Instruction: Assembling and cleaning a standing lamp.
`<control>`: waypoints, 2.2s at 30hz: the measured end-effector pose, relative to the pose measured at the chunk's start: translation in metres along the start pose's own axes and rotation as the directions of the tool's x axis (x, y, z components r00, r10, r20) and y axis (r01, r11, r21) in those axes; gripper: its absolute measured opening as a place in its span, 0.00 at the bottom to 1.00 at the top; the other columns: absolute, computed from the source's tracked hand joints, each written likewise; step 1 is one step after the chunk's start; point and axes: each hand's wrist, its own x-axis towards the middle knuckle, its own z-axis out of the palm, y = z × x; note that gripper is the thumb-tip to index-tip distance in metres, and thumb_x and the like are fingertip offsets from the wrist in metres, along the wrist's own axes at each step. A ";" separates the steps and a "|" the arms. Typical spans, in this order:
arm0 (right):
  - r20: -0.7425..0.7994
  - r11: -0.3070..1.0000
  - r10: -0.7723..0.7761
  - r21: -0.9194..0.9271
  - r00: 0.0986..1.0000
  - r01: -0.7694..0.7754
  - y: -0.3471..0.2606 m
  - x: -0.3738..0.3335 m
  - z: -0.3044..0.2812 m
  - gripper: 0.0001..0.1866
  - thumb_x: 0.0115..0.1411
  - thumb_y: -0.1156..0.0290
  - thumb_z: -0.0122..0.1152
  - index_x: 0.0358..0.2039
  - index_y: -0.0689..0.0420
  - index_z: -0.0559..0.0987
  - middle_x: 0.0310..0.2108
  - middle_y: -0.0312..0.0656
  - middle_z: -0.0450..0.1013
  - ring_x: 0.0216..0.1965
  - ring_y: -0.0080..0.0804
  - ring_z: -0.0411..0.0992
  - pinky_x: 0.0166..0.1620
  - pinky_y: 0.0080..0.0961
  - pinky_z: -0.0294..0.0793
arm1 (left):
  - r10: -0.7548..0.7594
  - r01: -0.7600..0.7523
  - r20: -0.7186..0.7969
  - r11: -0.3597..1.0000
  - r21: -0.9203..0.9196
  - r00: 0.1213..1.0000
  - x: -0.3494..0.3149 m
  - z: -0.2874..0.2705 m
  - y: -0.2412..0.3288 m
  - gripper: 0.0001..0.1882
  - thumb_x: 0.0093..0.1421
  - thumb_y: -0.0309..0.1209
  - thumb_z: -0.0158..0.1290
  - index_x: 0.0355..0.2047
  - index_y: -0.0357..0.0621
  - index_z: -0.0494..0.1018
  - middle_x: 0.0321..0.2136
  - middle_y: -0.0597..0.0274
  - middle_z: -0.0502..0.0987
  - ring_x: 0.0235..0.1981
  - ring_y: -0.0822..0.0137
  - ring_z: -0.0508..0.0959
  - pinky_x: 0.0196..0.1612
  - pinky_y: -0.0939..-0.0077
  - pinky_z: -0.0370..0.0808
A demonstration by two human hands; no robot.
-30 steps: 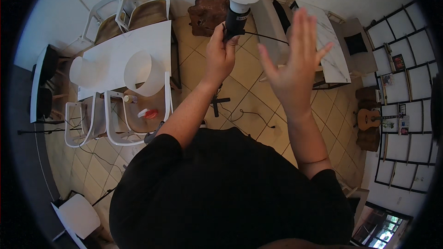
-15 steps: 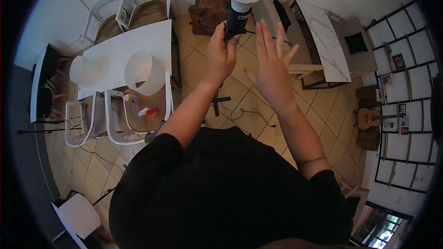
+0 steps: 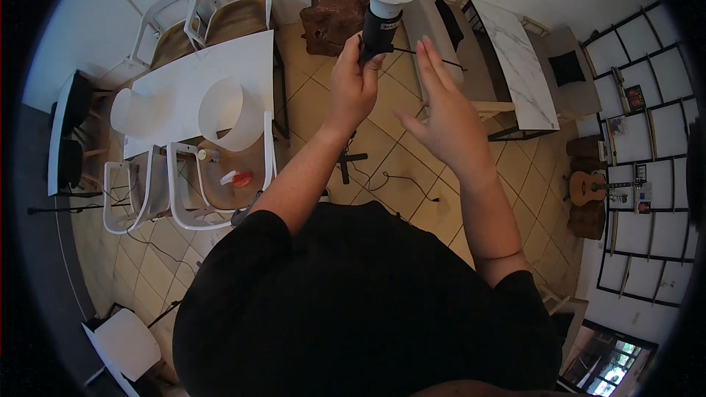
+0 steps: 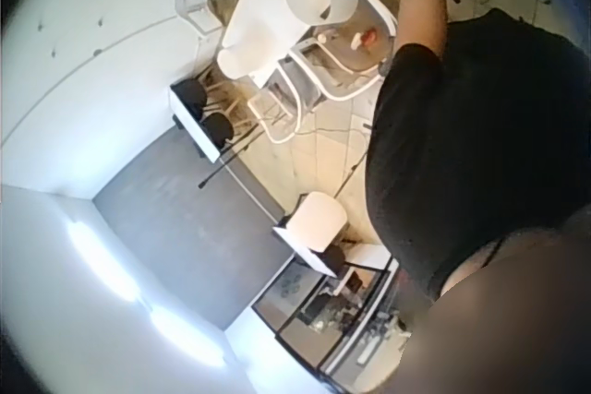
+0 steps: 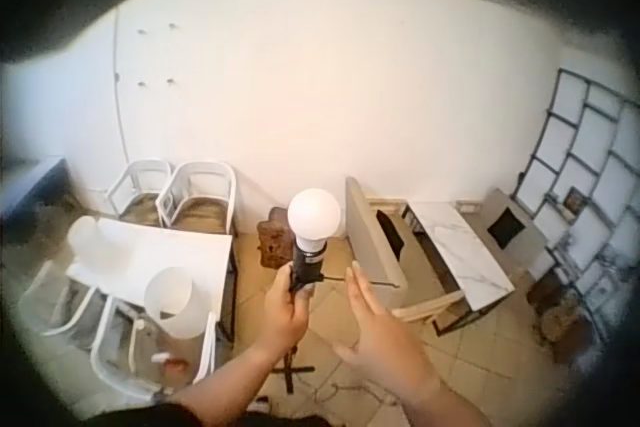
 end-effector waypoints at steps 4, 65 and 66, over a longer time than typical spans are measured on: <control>-0.496 0.985 -0.079 0.097 0.865 0.146 -0.004 0.004 -0.008 0.51 0.54 0.70 0.70 0.74 0.56 0.51 0.74 0.44 0.51 0.44 0.47 0.79 0.41 0.35 0.81 | -0.001 0.001 -0.032 1.000 -0.013 0.999 -0.001 0.000 0.001 0.17 0.68 0.27 0.53 0.56 0.39 0.67 0.36 0.55 0.77 0.35 0.62 0.76 0.42 0.71 0.73; -0.492 0.979 -0.176 -0.177 0.853 0.101 0.046 0.019 0.008 0.14 0.63 0.65 0.66 0.48 0.54 0.82 0.55 0.43 0.73 0.42 0.40 0.73 0.52 0.35 0.71 | -0.062 0.056 -0.051 0.993 -0.102 0.997 0.008 0.001 0.020 0.15 0.64 0.28 0.58 0.47 0.37 0.68 0.30 0.61 0.77 0.31 0.76 0.75 0.35 0.78 0.73; -0.439 0.991 -0.128 -0.030 0.889 0.128 0.051 0.023 0.009 0.13 0.63 0.65 0.65 0.46 0.56 0.83 0.51 0.43 0.75 0.40 0.39 0.73 0.50 0.33 0.71 | -0.078 0.072 -0.056 0.992 -0.104 0.995 0.008 0.003 0.023 0.12 0.65 0.28 0.56 0.46 0.37 0.69 0.31 0.63 0.76 0.32 0.77 0.74 0.36 0.79 0.72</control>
